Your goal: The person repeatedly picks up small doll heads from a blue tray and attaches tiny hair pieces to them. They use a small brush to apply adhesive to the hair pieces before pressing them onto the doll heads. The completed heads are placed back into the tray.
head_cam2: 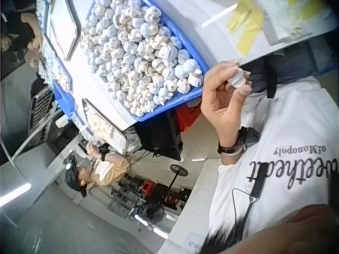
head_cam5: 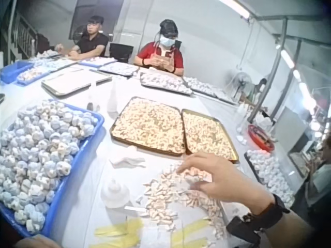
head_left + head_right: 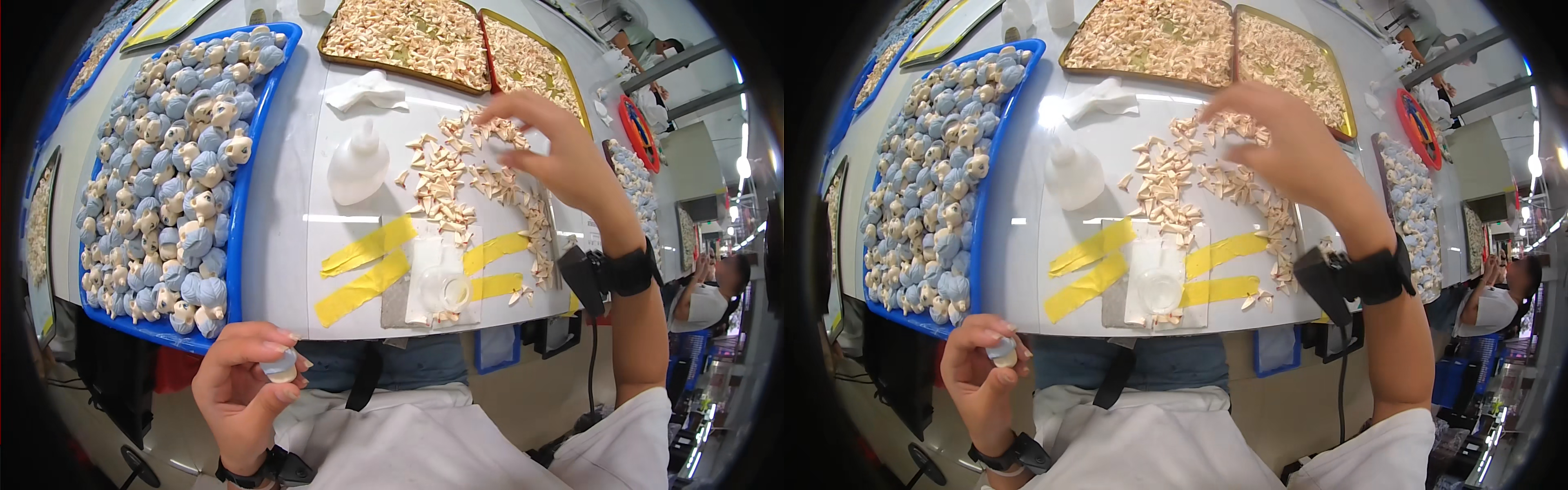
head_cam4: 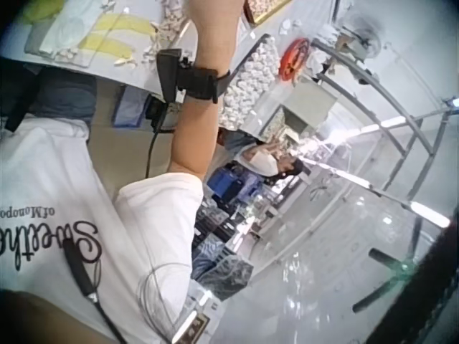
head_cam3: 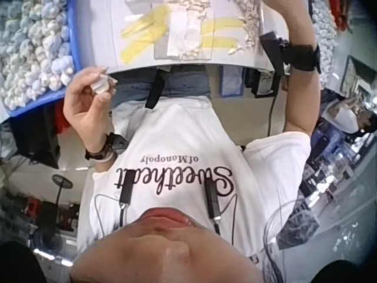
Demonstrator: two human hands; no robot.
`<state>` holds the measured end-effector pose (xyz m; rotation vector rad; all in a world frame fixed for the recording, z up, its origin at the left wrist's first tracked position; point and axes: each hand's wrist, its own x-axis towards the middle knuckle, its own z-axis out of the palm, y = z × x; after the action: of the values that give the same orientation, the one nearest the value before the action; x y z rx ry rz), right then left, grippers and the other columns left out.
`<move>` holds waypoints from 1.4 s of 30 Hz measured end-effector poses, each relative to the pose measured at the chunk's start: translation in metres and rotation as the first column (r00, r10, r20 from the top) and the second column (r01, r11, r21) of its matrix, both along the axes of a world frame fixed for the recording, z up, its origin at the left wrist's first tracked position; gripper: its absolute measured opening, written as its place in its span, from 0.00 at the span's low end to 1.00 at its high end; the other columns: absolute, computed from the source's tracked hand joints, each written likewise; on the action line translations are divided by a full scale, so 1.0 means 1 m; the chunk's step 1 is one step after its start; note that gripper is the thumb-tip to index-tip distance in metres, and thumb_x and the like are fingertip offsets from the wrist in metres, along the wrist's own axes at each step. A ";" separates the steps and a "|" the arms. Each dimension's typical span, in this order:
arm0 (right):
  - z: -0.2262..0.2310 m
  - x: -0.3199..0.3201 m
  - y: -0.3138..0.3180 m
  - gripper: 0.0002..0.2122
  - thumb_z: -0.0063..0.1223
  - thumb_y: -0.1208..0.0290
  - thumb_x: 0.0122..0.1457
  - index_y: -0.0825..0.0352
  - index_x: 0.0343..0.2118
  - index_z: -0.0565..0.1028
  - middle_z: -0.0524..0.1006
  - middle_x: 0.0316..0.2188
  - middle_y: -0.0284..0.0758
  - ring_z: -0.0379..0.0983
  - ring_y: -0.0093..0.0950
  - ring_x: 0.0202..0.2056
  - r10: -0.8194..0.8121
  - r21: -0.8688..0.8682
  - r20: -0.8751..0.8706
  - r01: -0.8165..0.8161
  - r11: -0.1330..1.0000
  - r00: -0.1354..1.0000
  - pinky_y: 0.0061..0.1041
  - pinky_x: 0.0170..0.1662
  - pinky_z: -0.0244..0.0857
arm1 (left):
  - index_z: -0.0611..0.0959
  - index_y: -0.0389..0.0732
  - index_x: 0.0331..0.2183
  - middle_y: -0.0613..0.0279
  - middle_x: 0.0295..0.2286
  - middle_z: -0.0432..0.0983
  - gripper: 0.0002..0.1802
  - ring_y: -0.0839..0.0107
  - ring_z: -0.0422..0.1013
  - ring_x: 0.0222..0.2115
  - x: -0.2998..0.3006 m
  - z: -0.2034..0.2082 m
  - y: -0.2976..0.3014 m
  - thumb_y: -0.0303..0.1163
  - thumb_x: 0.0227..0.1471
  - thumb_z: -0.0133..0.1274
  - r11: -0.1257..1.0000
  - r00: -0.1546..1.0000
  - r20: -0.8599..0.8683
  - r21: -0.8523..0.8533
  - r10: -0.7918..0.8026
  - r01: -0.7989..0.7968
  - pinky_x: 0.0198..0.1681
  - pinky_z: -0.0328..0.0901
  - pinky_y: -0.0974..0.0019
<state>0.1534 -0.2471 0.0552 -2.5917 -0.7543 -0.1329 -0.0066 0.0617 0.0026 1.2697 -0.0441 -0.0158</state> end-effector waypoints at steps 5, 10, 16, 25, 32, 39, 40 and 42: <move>-0.017 -0.026 -0.014 0.08 0.52 0.81 0.42 0.67 0.28 0.72 0.71 0.26 0.37 0.69 0.32 0.30 -0.133 0.056 -0.178 0.145 0.988 0.975 0.26 0.34 0.62 | 0.74 0.32 0.33 0.50 0.35 0.67 0.17 0.66 0.70 0.31 0.001 0.006 -0.008 0.20 0.37 0.60 0.986 0.988 0.026 0.072 -0.151 0.149 0.31 0.70 0.70; -0.018 -0.025 -0.014 0.04 0.51 0.82 0.43 0.70 0.25 0.71 0.71 0.23 0.37 0.67 0.29 0.25 -0.123 -0.030 -0.130 0.120 0.992 0.984 0.23 0.29 0.61 | 0.74 0.31 0.33 0.49 0.36 0.66 0.17 0.64 0.70 0.33 0.002 0.013 -0.014 0.17 0.36 0.59 0.981 0.984 0.051 0.101 -0.170 0.164 0.33 0.70 0.68; -0.013 -0.025 -0.020 0.03 0.50 0.82 0.46 0.72 0.25 0.70 0.72 0.23 0.36 0.68 0.26 0.25 -0.100 0.033 -0.023 0.101 0.994 0.995 0.21 0.29 0.61 | 0.74 0.31 0.33 0.49 0.36 0.66 0.17 0.64 0.70 0.33 0.000 0.015 -0.023 0.16 0.36 0.58 0.976 0.978 0.023 0.068 -0.207 0.205 0.33 0.70 0.68; -0.003 -0.044 -0.033 0.06 0.51 0.80 0.44 0.71 0.28 0.72 0.73 0.26 0.37 0.69 0.28 0.27 -0.137 0.187 -0.074 0.149 0.971 0.988 0.22 0.30 0.62 | 0.74 0.31 0.33 0.49 0.35 0.66 0.16 0.64 0.69 0.33 0.006 0.015 -0.034 0.18 0.37 0.58 0.962 0.963 0.029 0.051 -0.268 0.267 0.33 0.70 0.68; 0.009 -0.099 -0.088 0.08 0.53 0.79 0.40 0.69 0.27 0.72 0.71 0.25 0.33 0.67 0.26 0.27 -0.367 0.014 -0.158 0.373 0.928 0.917 0.20 0.30 0.59 | 0.74 0.32 0.32 0.50 0.34 0.67 0.17 0.65 0.70 0.31 0.005 0.009 -0.027 0.21 0.36 0.60 0.983 0.985 -0.025 0.070 -0.168 0.169 0.30 0.70 0.70; -0.001 -0.110 -0.084 0.07 0.55 0.77 0.38 0.67 0.24 0.72 0.70 0.23 0.34 0.68 0.28 0.28 -0.388 -0.061 -0.238 0.385 0.921 0.890 0.25 0.31 0.60 | 0.74 0.32 0.32 0.50 0.34 0.67 0.16 0.65 0.70 0.30 0.007 0.015 -0.037 0.19 0.37 0.59 0.961 0.968 0.023 0.124 -0.251 0.246 0.30 0.70 0.70; -0.003 -0.109 -0.085 0.07 0.54 0.76 0.38 0.67 0.24 0.72 0.70 0.22 0.35 0.68 0.29 0.27 -0.382 -0.068 -0.216 0.377 0.924 0.899 0.26 0.31 0.60 | 0.74 0.32 0.32 0.50 0.34 0.66 0.16 0.65 0.70 0.30 0.007 0.015 -0.039 0.20 0.37 0.59 0.962 0.969 0.028 0.130 -0.245 0.239 0.29 0.70 0.70; -0.010 -0.110 -0.087 0.06 0.54 0.76 0.39 0.67 0.23 0.71 0.69 0.21 0.36 0.67 0.31 0.27 -0.374 -0.085 -0.172 0.365 0.927 0.911 0.27 0.31 0.60 | 0.72 0.34 0.32 0.52 0.33 0.66 0.17 0.68 0.69 0.28 0.005 0.014 -0.044 0.25 0.37 0.60 0.968 0.979 0.007 0.155 -0.202 0.199 0.27 0.68 0.73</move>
<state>0.0436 -0.3342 0.0451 -2.7214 -0.1955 0.0172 -0.0012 0.0172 0.0169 1.4152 -0.1941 -0.1825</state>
